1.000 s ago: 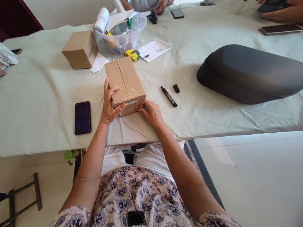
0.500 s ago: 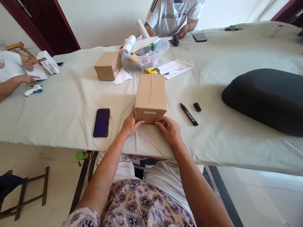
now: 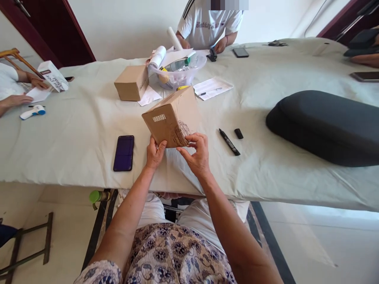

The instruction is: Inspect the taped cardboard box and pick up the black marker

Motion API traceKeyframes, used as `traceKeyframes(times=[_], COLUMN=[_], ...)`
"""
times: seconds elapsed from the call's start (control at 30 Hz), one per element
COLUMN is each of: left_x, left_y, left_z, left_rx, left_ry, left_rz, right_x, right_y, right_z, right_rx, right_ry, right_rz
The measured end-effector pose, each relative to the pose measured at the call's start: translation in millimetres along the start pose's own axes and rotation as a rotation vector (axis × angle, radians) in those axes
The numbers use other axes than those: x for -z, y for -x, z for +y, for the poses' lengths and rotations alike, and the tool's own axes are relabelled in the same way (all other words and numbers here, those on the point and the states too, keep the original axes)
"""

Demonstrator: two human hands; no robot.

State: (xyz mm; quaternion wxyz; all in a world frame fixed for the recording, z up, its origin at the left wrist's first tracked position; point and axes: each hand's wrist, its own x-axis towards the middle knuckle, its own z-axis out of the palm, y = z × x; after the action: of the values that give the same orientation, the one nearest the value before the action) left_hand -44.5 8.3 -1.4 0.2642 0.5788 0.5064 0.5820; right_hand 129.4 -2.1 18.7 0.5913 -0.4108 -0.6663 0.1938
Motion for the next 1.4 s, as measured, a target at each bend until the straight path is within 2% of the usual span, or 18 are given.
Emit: traceKeyframes(times=[0.13, 0.23, 0.37, 0.5, 0.6, 0.77, 0.9, 1.1, 1.23, 1.4], left_x=[-2.6, -2.5, -1.8, -5.8, -8.8, -6.6, -3.4, -2.4, -1.7, 0.7], left_y=[1.6, 1.5, 0.5, -0.1, -0.5, 0.8, 0.2, -2.4, -3.0, -3.8], left_z=[0.1, -1.6, -2.7, -0.6, 1.2, 1.7, 1.4, -1.6, -2.0, 2.0], left_rx=[0.025, 0.026, -0.001, 0.033, 0.035, 0.069, 0.068, 0.028, 0.01, -0.019], left_ry=[0.028, 0.024, 0.055, 0.187, 0.236, 0.154, 0.053, 0.027, 0.033, -0.005], left_rz=[-0.048, -0.054, -0.052, -0.084, -0.108, -0.112, -0.066, -0.042, -0.054, -0.127], right_x=[-16.5, -20.8, -12.2, 0.0, 0.9, -9.9, -16.1, -18.3, -9.5, 10.6], right_y=[-0.9, 1.6, 1.7, 3.9, 9.7, 17.0, 16.3, 15.5, 4.0, -30.6], right_z=[-5.0, -2.5, -1.3, -2.7, -0.8, 6.4, 13.5, 15.2, 3.7, -19.4], right_rx=[-0.045, -0.065, -0.02, -0.002, -0.021, -0.115, -0.144, -0.237, -0.226, -0.151], right_ry=[0.079, 0.084, 0.071, 0.033, -0.005, -0.007, -0.051, -0.1, 0.009, 0.208], right_rz=[0.108, 0.141, 0.145, 0.127, 0.165, 0.244, 0.247, 0.248, 0.215, 0.158])
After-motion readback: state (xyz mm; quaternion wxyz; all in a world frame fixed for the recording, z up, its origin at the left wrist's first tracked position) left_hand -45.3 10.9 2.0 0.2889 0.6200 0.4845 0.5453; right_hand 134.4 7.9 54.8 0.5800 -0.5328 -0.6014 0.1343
